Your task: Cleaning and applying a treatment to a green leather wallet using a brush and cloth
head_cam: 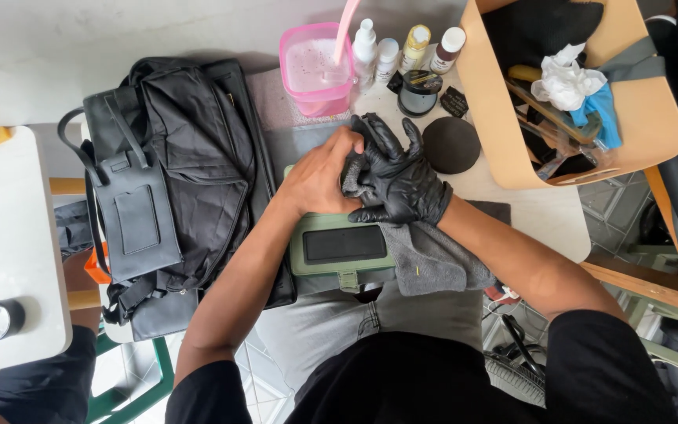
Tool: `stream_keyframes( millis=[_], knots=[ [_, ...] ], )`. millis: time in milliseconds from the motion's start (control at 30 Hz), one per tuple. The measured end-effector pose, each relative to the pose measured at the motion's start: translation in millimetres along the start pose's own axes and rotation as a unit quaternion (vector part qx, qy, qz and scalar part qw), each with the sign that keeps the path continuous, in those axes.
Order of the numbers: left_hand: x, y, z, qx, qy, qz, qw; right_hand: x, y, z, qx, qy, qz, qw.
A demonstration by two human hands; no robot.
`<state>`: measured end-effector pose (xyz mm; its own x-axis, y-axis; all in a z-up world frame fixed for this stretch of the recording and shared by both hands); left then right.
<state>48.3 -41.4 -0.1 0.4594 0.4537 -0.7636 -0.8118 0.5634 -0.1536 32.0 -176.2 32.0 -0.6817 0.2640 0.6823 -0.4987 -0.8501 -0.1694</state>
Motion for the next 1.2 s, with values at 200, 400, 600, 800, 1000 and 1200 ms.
stream_keyframes(
  millis=[200,400,600,800,1000,1200],
  knots=[
    [6,-2,-2,-0.017,0.004,-0.004,1.0,-18,-2,9,-0.064,-0.028,0.012,0.998],
    [2,2,1,-0.015,-0.017,-0.019,1.0,-34,-7,10,-0.13,-0.055,0.012,0.99],
    [-5,3,0,-0.025,-0.078,-0.028,0.996,-54,13,16,-0.203,-0.087,0.014,0.975],
    [0,7,11,-0.03,-0.109,-0.024,0.993,-91,46,24,-0.377,-0.193,-0.035,0.905],
    [6,8,6,-0.03,-0.115,-0.026,0.993,-93,43,14,-0.385,-0.138,-0.052,0.911],
    [13,7,2,-0.018,-0.111,-0.027,0.993,-89,40,10,-0.399,-0.066,-0.073,0.912]
  ],
)
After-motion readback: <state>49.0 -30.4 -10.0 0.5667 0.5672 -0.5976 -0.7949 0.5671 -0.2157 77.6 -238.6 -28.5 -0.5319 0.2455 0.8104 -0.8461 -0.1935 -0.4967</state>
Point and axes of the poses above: each hand's wrist, its own y-axis away from the middle knuckle, its own z-axis out of the back of the hand, x = y × z, the point moved 6 cm from there along -y, towards the middle knuckle, and after that the axes turned 1 degree about -x, right-handed, at the moved point
